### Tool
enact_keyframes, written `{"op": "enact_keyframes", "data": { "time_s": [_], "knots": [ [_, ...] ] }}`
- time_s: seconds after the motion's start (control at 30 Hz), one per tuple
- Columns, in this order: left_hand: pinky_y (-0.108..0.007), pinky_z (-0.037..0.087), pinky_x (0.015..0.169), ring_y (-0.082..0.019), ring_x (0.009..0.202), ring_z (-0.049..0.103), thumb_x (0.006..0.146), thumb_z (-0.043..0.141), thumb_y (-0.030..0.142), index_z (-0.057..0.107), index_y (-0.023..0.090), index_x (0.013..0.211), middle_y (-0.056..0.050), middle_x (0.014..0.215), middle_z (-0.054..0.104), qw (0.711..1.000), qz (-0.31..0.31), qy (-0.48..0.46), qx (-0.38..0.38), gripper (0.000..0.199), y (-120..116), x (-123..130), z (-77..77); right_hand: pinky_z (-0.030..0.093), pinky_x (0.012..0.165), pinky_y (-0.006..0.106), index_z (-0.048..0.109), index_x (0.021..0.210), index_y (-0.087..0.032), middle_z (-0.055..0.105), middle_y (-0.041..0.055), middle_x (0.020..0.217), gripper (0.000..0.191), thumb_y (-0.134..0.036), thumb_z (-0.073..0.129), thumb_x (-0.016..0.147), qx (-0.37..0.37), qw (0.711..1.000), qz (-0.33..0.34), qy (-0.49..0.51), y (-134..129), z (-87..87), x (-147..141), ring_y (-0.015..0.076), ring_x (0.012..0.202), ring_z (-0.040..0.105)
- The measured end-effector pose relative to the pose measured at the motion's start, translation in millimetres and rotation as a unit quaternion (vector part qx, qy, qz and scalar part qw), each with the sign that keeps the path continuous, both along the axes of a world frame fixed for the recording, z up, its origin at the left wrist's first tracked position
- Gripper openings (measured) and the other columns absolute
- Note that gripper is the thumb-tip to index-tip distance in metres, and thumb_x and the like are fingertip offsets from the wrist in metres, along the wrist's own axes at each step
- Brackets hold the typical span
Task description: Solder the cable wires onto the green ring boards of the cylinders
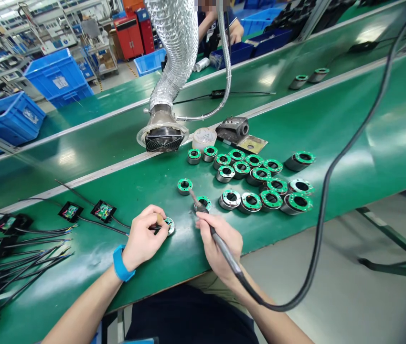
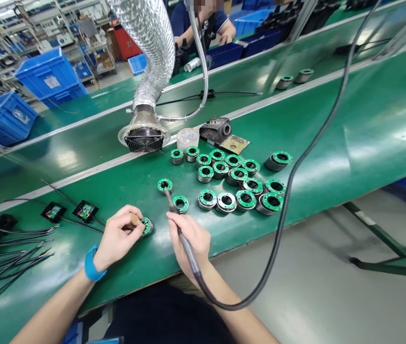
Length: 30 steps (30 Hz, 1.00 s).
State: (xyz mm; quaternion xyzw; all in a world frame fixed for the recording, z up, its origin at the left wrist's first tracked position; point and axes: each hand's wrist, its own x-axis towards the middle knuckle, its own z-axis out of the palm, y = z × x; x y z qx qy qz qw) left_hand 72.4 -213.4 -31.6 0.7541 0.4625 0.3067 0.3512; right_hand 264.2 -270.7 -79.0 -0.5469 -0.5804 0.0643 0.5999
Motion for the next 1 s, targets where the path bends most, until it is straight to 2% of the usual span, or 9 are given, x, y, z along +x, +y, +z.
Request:
{"op": "enact_keyframes", "data": {
  "time_s": [0.1,0.2,0.4,0.53,0.63,0.77,0.8,0.9,1.0],
  "knots": [
    [-0.02,0.037,0.053,-0.009,0.065,0.053,0.088,0.065,0.015,0.058,0.016,0.067,-0.005,0.092,0.063,1.0,0.0,0.006,-0.005,0.022,-0.2,-1.1,0.7,0.06,0.086,0.038,0.066,0.13,-0.021,0.073,0.0121,0.11,0.034,-0.01,0.063,0.098,0.018,0.99,-0.037,-0.136,13.9,-1.0,7.1,0.0238,0.097,0.073],
    [-0.02,0.037,0.054,-0.01,0.068,0.054,0.088,0.063,0.015,0.057,0.016,0.068,-0.005,0.093,0.062,1.0,0.002,0.013,-0.009,0.022,-0.4,-2.4,-0.3,0.061,0.092,0.045,0.059,0.141,-0.02,0.067,0.0173,0.124,0.042,-0.012,0.062,0.099,-0.005,0.982,-0.041,-0.184,25.1,-8.5,10.5,0.029,0.111,0.069],
    [-0.022,0.039,0.056,-0.013,0.074,0.056,0.092,0.06,0.018,0.056,0.018,0.072,-0.006,0.094,0.06,0.999,-0.017,0.033,0.013,0.021,-0.6,-4.0,-1.1,0.061,0.093,0.044,0.055,0.146,-0.026,0.063,0.0157,0.129,0.048,-0.01,0.057,0.1,-0.034,0.988,-0.022,-0.151,26.2,-22.9,12.0,0.0286,0.113,0.068],
    [-0.024,0.037,0.054,-0.01,0.062,0.047,0.096,0.057,0.02,0.059,0.018,0.079,-0.006,0.099,0.061,0.995,-0.033,0.08,0.054,0.017,-2.5,-6.7,-0.1,0.059,0.096,0.042,0.056,0.145,-0.027,0.062,0.014,0.126,0.049,-0.009,0.057,0.099,-0.029,0.994,0.001,-0.105,22.9,-22.8,14.9,0.027,0.114,0.067],
    [-0.025,0.045,0.059,-0.011,0.066,0.055,0.098,0.058,0.025,0.062,0.02,0.096,-0.006,0.104,0.065,0.99,-0.032,0.113,0.08,0.006,-4.9,-10.9,-0.1,0.059,0.096,0.039,0.058,0.142,-0.027,0.062,0.0129,0.125,0.046,-0.01,0.059,0.099,-0.022,0.996,0.012,-0.086,22.3,-21.3,15.7,0.0257,0.113,0.068],
    [-0.032,0.055,0.073,-0.021,0.087,0.07,0.087,0.077,0.04,0.053,0.023,0.133,-0.008,0.121,0.068,0.965,-0.074,0.232,0.098,0.054,-2.3,-17.2,1.6,0.06,0.095,0.037,0.057,0.14,-0.026,0.062,0.0121,0.124,0.044,-0.012,0.059,0.098,-0.026,0.997,0.015,-0.069,23.7,-21.8,14.0,0.0246,0.112,0.069],
    [-0.034,0.055,0.075,-0.023,0.089,0.071,0.086,0.078,0.041,0.054,0.024,0.132,-0.008,0.12,0.069,0.951,-0.099,0.274,0.1,0.055,1.3,-18.6,3.7,0.06,0.095,0.037,0.057,0.141,-0.025,0.061,0.0121,0.125,0.044,-0.012,0.059,0.099,-0.027,0.997,0.013,-0.068,24.5,-22.4,13.3,0.0245,0.112,0.068],
    [-0.034,0.053,0.073,-0.024,0.083,0.072,0.088,0.074,0.04,0.064,0.023,0.114,-0.004,0.105,0.072,0.907,-0.15,0.378,0.107,0.033,25.7,-22.6,18.6,0.06,0.096,0.037,0.055,0.143,-0.025,0.06,0.0127,0.126,0.045,-0.014,0.06,0.099,-0.025,0.997,0.008,-0.079,26.8,-24.4,11.3,0.0248,0.114,0.068],
    [-0.032,0.049,0.071,-0.024,0.083,0.072,0.086,0.073,0.038,0.068,0.023,0.106,-0.004,0.101,0.073,0.876,-0.137,0.446,0.126,0.026,78.9,-26.8,47.0,0.059,0.096,0.039,0.054,0.144,-0.025,0.06,0.0125,0.127,0.046,-0.016,0.061,0.1,-0.026,0.996,-0.001,-0.088,28.1,-25.8,10.0,0.0255,0.115,0.067]
  ]
}}
